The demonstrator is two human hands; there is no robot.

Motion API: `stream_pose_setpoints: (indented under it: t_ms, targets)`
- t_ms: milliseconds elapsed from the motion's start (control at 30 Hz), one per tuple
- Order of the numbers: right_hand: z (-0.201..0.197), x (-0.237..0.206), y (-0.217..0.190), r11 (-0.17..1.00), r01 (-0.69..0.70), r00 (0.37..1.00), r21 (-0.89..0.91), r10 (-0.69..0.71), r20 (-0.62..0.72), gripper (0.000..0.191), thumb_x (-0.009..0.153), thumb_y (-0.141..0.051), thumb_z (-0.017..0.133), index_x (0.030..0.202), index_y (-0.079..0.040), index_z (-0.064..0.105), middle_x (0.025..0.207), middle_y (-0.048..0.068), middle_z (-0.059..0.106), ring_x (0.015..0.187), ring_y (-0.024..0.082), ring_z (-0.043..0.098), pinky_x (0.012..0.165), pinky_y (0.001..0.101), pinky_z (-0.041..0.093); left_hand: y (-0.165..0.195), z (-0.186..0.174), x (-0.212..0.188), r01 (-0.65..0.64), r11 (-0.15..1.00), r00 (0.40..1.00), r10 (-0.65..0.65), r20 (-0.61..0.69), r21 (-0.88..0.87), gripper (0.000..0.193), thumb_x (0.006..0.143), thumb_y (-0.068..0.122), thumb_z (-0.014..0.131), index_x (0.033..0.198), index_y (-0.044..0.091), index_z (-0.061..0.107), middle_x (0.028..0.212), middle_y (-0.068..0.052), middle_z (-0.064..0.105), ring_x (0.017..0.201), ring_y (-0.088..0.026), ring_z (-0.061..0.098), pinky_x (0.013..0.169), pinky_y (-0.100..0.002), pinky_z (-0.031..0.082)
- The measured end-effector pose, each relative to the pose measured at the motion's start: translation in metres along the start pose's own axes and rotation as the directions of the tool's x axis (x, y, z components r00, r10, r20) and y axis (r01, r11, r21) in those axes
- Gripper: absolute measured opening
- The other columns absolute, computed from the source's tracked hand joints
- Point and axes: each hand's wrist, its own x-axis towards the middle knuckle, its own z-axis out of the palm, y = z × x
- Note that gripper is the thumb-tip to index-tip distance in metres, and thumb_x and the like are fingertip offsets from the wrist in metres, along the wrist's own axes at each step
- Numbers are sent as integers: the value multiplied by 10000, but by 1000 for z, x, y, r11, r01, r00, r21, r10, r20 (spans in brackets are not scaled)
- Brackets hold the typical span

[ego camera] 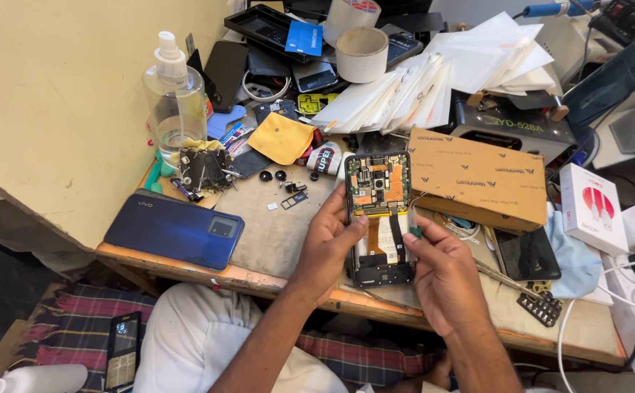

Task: The person repairs a disassembled smartphone on a cluttered workbench, peeling the old battery out of the phone body and pressing a new battery into place. They hold the phone up, work the battery connector and adhesive with their fingers and a thin pry tool, and reposition the battery inside the frame.

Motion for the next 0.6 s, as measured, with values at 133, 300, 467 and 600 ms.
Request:
stream_pose_setpoints:
  t_ms: [133,300,467,600]
  targets:
    - [-1,3,1,999,10,1000,-45,-10,8,327,963,-29,586,1263,96,619,1111,152,737,985,154,701,911,305,554,2,-7,0,25,999,999,-25,20,21,650,988,2,575,1594,-4,340,1253,-152,689,1123,-141,656,968,-291,535]
    - [-2,10,5,985,61,997,-160,-67,-32,285,986,-59,582,1234,71,638,1096,123,741,946,119,687,859,282,545,-2,-7,-1,-21,996,999,17,45,92,627,989,-7,574,1578,-22,362,1261,-144,694,1118,-124,662,971,-282,542]
    - [-6,12,7,967,67,995,-245,-83,-57,274,981,-84,604,1213,55,648,1053,111,743,876,99,685,773,266,551,-3,-5,-2,-46,991,998,41,43,123,606,1002,12,579,1569,-20,368,1268,-134,695,1125,-108,655,973,-270,540]
    - [-8,13,7,952,58,995,-299,-81,-63,263,994,-97,632,1205,55,672,1009,108,748,804,88,644,677,248,498,-2,-3,-2,-49,987,999,46,22,152,589,1001,17,598,1552,-28,397,1237,-127,713,1102,-97,664,954,-259,542]
